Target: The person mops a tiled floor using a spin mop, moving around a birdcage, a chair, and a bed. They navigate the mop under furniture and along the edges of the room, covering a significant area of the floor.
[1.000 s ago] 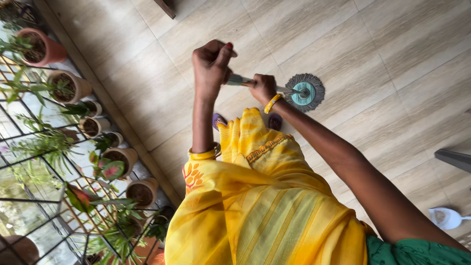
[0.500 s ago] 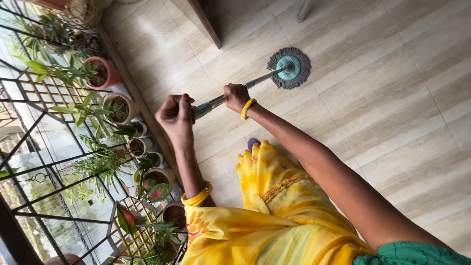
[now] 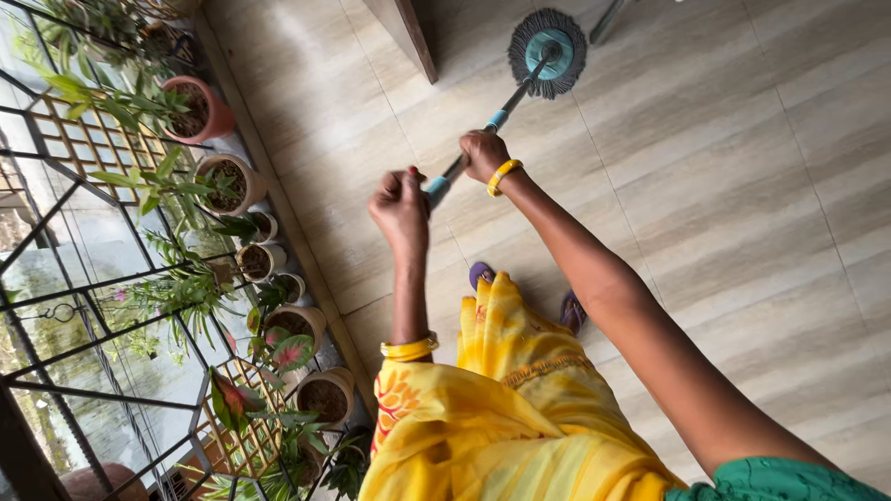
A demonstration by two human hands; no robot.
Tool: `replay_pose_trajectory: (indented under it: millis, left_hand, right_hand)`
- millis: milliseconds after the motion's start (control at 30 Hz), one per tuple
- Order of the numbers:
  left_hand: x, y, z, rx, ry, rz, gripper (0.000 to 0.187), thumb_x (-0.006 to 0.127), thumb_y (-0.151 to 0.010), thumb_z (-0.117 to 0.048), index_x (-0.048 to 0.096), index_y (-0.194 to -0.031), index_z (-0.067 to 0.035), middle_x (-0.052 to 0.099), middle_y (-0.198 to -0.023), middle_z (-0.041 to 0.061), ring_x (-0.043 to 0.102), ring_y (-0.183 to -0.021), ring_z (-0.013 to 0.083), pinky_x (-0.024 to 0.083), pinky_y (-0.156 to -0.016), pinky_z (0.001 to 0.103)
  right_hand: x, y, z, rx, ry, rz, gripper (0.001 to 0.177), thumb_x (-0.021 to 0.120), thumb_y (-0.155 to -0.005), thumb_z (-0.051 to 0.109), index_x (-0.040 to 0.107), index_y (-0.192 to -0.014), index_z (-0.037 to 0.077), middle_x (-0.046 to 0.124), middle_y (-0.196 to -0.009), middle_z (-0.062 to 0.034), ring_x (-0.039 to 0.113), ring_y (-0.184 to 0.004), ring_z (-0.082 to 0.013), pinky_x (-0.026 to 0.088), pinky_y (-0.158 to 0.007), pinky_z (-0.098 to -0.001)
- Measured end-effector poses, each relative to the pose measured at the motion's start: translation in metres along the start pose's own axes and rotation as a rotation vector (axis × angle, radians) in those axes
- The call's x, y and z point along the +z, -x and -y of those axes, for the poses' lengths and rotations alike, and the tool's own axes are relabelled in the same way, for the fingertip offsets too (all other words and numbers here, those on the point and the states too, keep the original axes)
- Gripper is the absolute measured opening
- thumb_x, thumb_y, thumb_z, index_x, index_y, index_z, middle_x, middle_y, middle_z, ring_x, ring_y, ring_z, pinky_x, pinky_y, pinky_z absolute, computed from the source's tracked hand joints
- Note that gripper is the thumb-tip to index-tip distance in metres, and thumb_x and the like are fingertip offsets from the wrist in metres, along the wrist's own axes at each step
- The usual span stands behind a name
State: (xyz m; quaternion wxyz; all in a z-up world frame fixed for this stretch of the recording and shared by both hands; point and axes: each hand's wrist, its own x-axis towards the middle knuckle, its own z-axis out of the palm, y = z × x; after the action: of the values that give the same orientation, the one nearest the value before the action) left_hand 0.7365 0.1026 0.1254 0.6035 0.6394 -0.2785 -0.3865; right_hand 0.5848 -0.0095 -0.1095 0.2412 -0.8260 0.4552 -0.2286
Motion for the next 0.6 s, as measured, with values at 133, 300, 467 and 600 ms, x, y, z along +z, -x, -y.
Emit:
replay_pose_trajectory:
  millis: [133,300,467,600]
  left_hand:
    - [-0.015,-0.019,-0.041,-0.079,-0.041,0.102,0.026,0.067,-0.1,-0.01,0.067,-0.077,0.003,0.056,-0.054,0.002,0.046,-0.038,0.008,0.028,-0.034,0.026]
    - [-0.006,-0.011,-0.05,-0.147,-0.157,0.278,0.026,0.066,-0.1,-0.012,0.07,-0.079,0.003,0.055,-0.054,0.004,0.048,-0.039,0.0086,0.032,-0.035,0.026]
    - [0.04,0.005,-0.046,-0.162,0.029,0.446,0.024,0.064,-0.1,-0.01,0.066,-0.082,0.005,0.064,-0.066,0.005,0.048,-0.04,0.0093,0.035,-0.037,0.028]
    - [0.082,0.024,-0.067,-0.069,0.03,0.59,0.02,0.063,-0.103,-0.009,0.07,-0.09,0.005,0.056,-0.062,0.003,0.049,-0.045,0.0085,0.037,-0.042,0.027]
  right_hand:
    - [-0.008,0.018,0.027,0.046,-0.05,-0.046,0.017,0.071,-0.075,0.002,0.056,-0.072,0.007,0.064,-0.075,-0.013,0.066,-0.076,-0.0347,0.053,-0.07,-0.0476]
    - [-0.024,0.079,0.033,0.125,-0.103,-0.068,0.018,0.075,-0.077,0.007,0.058,-0.071,0.006,0.066,-0.074,-0.0148,0.068,-0.068,-0.0342,0.054,-0.064,-0.0461]
    - [-0.062,0.11,0.013,0.183,-0.044,-0.218,0.016,0.077,-0.079,0.008,0.061,-0.077,0.006,0.067,-0.075,-0.0142,0.067,-0.07,-0.037,0.054,-0.063,-0.0451]
    - [-0.101,0.124,0.005,0.259,-0.127,-0.259,0.02,0.077,-0.078,0.011,0.058,-0.078,0.005,0.065,-0.073,-0.0137,0.067,-0.068,-0.0368,0.054,-0.062,-0.0467]
